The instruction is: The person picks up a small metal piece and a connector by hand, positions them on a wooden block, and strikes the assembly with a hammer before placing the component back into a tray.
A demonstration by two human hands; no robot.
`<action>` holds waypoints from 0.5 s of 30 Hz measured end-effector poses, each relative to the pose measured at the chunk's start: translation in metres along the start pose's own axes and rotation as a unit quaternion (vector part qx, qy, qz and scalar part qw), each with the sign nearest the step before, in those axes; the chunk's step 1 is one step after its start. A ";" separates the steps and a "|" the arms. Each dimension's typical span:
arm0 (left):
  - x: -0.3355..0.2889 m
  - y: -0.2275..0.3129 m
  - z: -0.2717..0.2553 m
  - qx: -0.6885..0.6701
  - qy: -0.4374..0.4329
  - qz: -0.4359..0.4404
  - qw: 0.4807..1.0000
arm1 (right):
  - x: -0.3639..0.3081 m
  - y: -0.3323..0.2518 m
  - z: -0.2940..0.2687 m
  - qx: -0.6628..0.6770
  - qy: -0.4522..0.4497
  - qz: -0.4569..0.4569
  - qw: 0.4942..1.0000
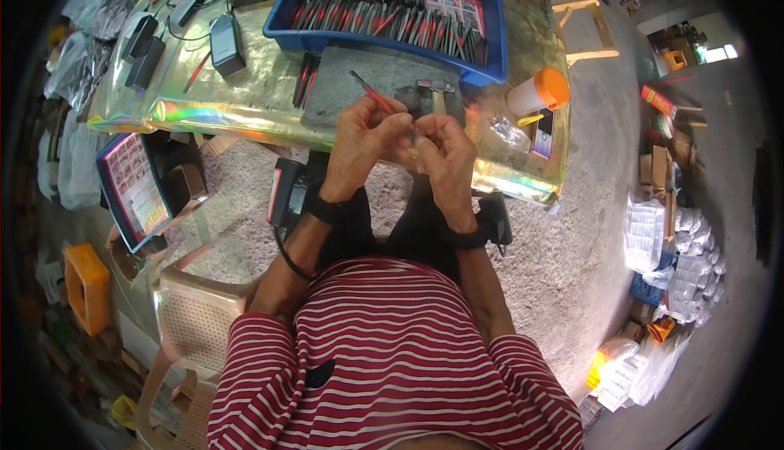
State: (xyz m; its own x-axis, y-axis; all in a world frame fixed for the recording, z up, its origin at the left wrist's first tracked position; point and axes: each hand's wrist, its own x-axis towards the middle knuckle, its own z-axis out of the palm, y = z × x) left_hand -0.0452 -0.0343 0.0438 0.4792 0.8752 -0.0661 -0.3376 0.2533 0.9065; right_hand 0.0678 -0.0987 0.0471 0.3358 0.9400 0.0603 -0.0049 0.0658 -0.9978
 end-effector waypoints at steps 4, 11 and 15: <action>0.006 -0.002 -0.005 -0.012 -0.021 -0.016 1.000 | 0.007 0.009 0.001 0.009 0.026 -0.012 1.000; 0.024 -0.012 -0.004 0.076 -0.006 0.069 0.995 | 0.019 0.018 0.004 0.006 0.041 0.007 0.999; 0.035 -0.020 -0.004 0.159 0.016 0.106 0.981 | 0.024 0.022 0.001 0.017 0.034 0.008 0.999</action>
State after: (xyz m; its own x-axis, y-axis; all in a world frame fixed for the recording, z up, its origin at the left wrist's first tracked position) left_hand -0.0246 -0.0072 0.0219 0.3978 0.9082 0.1300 -0.1548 -0.0733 0.9852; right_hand 0.0748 -0.0739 0.0270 0.3979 0.9165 0.0407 -0.0424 0.0627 -0.9971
